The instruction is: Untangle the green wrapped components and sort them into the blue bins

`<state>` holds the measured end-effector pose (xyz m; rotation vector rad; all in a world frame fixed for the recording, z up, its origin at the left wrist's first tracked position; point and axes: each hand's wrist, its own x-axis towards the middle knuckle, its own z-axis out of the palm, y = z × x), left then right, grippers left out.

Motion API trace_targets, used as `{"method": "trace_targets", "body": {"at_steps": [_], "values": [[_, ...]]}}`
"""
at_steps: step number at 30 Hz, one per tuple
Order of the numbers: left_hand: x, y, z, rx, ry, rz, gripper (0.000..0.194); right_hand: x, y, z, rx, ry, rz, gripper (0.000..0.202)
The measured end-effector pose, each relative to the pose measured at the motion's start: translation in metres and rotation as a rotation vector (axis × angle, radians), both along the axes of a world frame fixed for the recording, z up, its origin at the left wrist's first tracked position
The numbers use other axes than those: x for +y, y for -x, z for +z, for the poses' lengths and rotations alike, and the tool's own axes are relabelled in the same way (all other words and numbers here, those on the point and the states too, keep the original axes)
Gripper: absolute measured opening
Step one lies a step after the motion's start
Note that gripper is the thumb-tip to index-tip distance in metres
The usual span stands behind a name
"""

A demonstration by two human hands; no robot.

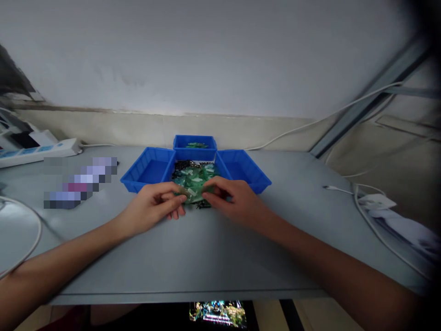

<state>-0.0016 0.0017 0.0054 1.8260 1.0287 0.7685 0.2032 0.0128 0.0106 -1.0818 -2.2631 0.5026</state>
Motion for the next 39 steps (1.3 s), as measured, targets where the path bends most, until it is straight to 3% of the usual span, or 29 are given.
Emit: {"method": "trace_targets", "body": {"at_steps": [6, 10, 24, 30, 35, 39], "values": [[-0.0012, 0.0008, 0.0038, -0.043, -0.058, -0.001, 0.021, -0.0004, -0.0006, 0.0012, 0.05, -0.044, 0.048, 0.021], [0.002, -0.0005, 0.0018, -0.001, -0.083, 0.085, 0.017, -0.0012, -0.0018, 0.0026, 0.041, -0.043, 0.06, 0.029], [0.0047, -0.002, -0.0049, -0.014, -0.045, 0.032, 0.011, -0.0017, -0.0012, -0.0007, -0.02, -0.063, 0.045, 0.022], [0.0051, -0.0049, -0.0048, -0.156, -0.024, 0.048, 0.044, 0.0, -0.0026, -0.0025, -0.045, -0.07, 0.075, 0.019], [0.0025, -0.0031, -0.003, -0.033, -0.115, 0.021, 0.013, -0.0011, -0.0009, -0.0047, -0.076, -0.047, 0.128, 0.014], [-0.0018, -0.0017, 0.0011, 0.069, -0.174, -0.078, 0.007, -0.0083, 0.0033, -0.002, -0.091, 0.073, 0.223, 0.01]]}}
